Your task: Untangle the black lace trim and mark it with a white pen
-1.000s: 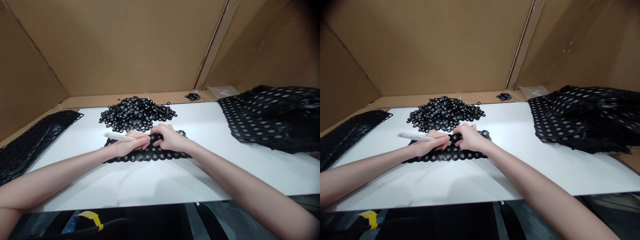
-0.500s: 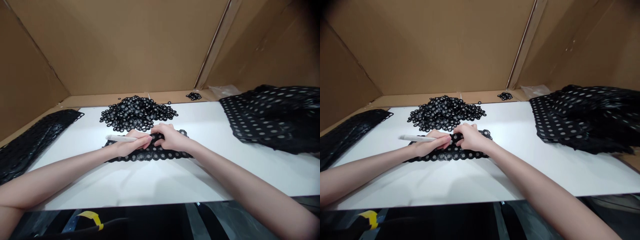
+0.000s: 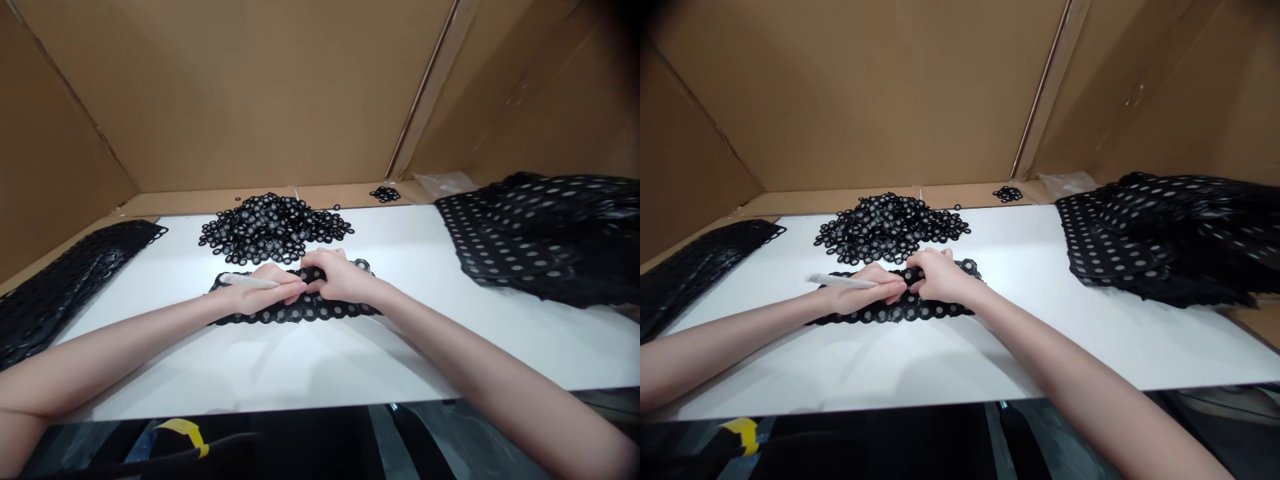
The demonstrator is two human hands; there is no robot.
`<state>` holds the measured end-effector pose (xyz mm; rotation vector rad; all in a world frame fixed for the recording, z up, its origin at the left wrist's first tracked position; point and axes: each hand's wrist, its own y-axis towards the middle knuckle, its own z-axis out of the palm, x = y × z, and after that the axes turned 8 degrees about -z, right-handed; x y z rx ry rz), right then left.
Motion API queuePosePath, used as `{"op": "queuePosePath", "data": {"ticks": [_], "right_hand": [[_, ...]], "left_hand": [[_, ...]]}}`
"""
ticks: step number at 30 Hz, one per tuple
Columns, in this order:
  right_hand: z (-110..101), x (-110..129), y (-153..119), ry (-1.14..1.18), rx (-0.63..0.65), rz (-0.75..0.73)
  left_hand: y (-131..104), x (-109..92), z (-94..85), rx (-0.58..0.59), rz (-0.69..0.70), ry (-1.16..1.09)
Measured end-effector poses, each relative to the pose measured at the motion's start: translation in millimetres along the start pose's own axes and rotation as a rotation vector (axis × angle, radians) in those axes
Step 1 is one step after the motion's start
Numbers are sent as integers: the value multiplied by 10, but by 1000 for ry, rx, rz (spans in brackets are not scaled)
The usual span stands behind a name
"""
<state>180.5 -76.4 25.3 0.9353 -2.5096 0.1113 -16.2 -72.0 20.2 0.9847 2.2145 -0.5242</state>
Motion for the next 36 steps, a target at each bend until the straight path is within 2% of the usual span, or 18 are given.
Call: {"op": "queuePosePath", "data": {"ticks": [7,12,16,21,36], "right_hand": [[-99,47,-63,27,78,-8],[-151,71,-89,143,51,-38],[-141,12,-75,207,28,-79],[-126,-45,-56,238,15,-109],[-135,-32,-64,245,20,-162]], "left_hand": [[-34,-18,17,-106,-16,-68],[-130,-88,32,-265,5,-235],[-168,-85,86,-175,-3,-293],[-152,-84,94,-95,-34,-227],[-156,-151,72,-67,-4,-122]]}}
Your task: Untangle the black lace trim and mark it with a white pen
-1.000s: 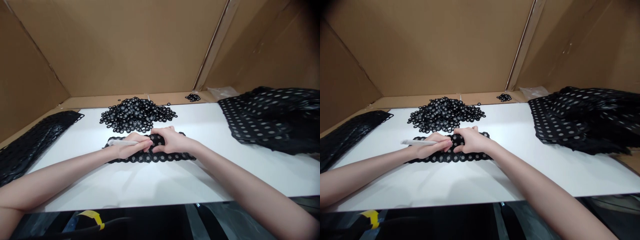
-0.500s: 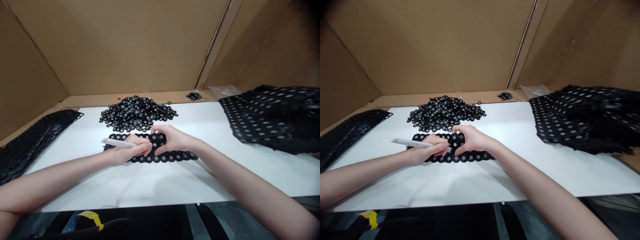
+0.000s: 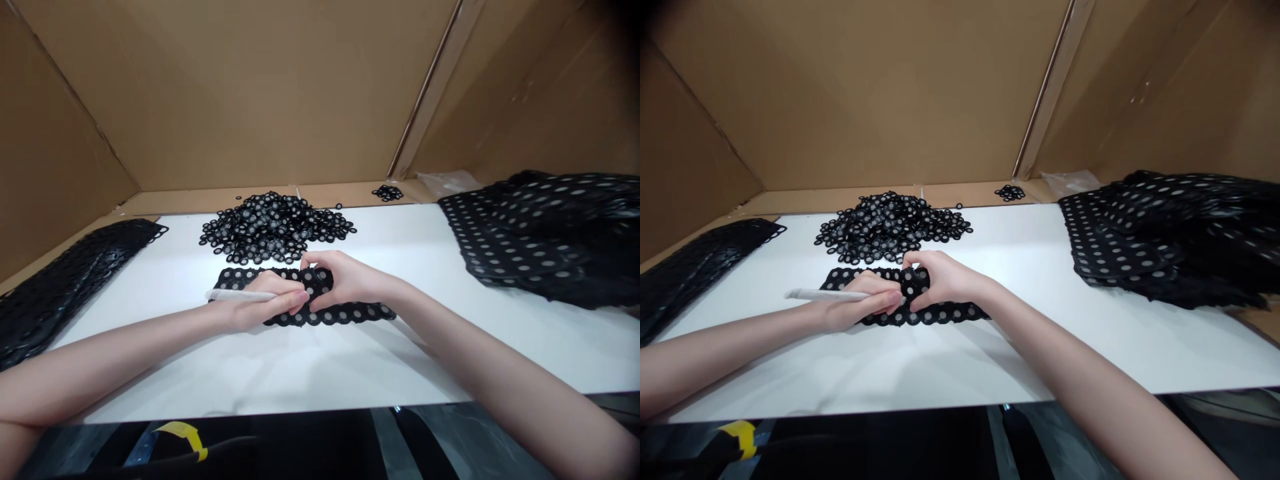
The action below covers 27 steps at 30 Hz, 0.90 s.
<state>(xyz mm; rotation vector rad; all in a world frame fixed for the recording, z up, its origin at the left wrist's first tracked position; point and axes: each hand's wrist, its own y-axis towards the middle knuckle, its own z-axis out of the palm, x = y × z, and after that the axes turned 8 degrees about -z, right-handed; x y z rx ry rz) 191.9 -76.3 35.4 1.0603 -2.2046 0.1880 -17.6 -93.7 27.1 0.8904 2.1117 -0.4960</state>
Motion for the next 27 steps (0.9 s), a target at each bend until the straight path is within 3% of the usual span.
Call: {"op": "queuePosePath", "data": {"ticks": [8,16,22,27], "right_hand": [[-1,14,4,-16,12,-3],[2,18,-13,-25,29,-16],[-6,21,-46,-60,74,45],[-8,29,-56,-54,78,35]], "left_hand": [[24,27,-1,96,59,91],[17,59,50,80,109,193],[-7,85,82,5,202,203],[-20,94,76,-27,195,150]]}}
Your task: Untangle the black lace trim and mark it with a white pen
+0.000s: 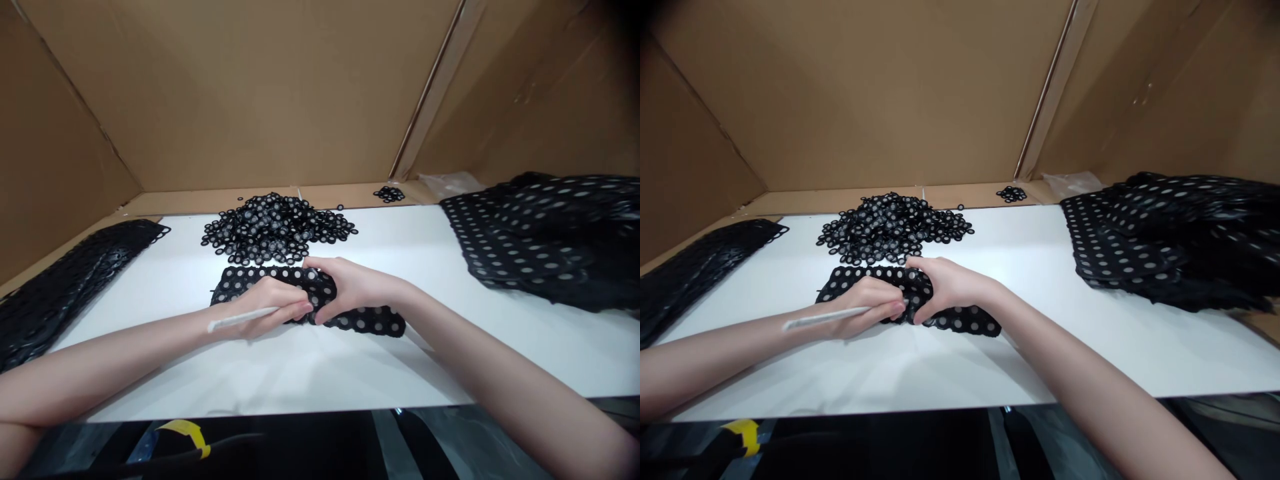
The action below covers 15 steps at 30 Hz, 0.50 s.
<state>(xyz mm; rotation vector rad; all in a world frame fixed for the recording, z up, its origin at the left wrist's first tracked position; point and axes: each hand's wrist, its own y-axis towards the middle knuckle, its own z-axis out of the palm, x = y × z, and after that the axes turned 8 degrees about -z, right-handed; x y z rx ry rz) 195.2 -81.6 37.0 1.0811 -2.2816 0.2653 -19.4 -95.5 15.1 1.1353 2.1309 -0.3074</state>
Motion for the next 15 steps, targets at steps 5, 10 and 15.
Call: {"op": "queuePosePath", "data": {"ticks": [5,10,15], "right_hand": [[17,22,-5,-8,-4,-4],[15,35,-8,8,-16,-32],[6,49,-9,13,9,-15]], "left_hand": [[-24,-113,-59,6,-203,-342],[-21,-197,-45,66,-243,-355],[-8,-172,-4,61,-259,-318]]}}
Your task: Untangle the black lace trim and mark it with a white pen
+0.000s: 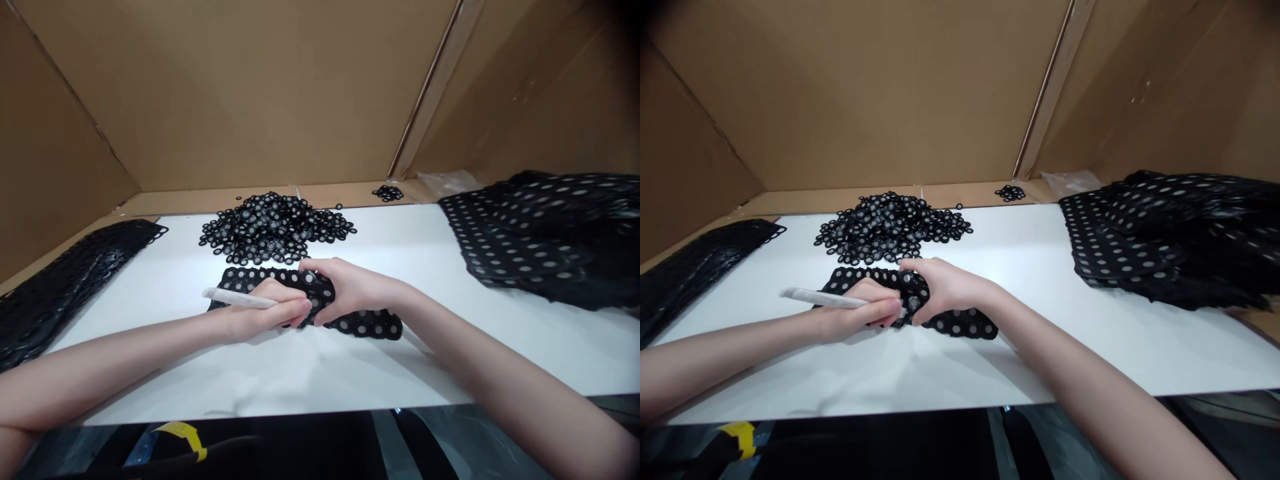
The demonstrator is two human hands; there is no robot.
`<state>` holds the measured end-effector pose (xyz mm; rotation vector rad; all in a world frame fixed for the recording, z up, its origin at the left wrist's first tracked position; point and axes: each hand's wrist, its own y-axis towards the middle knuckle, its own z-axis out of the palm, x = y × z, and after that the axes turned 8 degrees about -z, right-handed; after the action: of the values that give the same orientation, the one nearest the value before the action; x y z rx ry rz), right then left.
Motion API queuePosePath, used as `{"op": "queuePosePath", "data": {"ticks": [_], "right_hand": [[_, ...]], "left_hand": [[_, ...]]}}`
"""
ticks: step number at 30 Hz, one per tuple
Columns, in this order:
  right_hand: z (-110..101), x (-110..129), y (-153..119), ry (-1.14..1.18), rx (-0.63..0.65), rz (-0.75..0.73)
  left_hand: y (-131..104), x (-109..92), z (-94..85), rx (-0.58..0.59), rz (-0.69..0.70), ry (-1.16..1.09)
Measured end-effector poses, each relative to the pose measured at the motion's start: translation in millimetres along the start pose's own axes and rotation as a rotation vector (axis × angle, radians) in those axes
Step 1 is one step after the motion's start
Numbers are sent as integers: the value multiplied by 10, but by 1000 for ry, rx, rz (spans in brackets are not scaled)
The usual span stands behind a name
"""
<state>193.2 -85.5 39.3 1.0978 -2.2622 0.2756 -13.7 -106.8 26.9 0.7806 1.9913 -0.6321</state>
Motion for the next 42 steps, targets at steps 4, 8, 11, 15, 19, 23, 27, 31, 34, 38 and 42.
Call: {"op": "queuePosePath", "data": {"ticks": [4,8,11,15,19,23,27,31,34,38,42], "right_hand": [[-12,13,3,5,11,-7],[-33,18,8,0,27,-37],[-42,12,6,-15,34,-67],[-42,8,2,-18,38,-84],[-24,-11,10,-16,39,-81],[-30,-97,29,8,36,-47],[-127,-206,37,-25,95,-18],[-177,-299,65,-53,56,-15],[-84,-358,129,-73,-84,-19],[81,-407,219,-164,-209,-8],[144,-422,251,-164,-232,0]], "left_hand": [[9,16,8,18,-4,-25],[17,-12,-3,58,-19,-39],[30,-21,-13,107,-29,-7],[50,-1,-24,163,35,65],[47,19,-27,181,85,65],[38,59,-48,144,-21,-170],[109,118,-149,3,-5,-255],[239,157,-284,-183,43,-156],[313,190,-336,-228,32,-36],[347,232,-339,-185,14,77],[341,248,-331,-166,23,126]]}}
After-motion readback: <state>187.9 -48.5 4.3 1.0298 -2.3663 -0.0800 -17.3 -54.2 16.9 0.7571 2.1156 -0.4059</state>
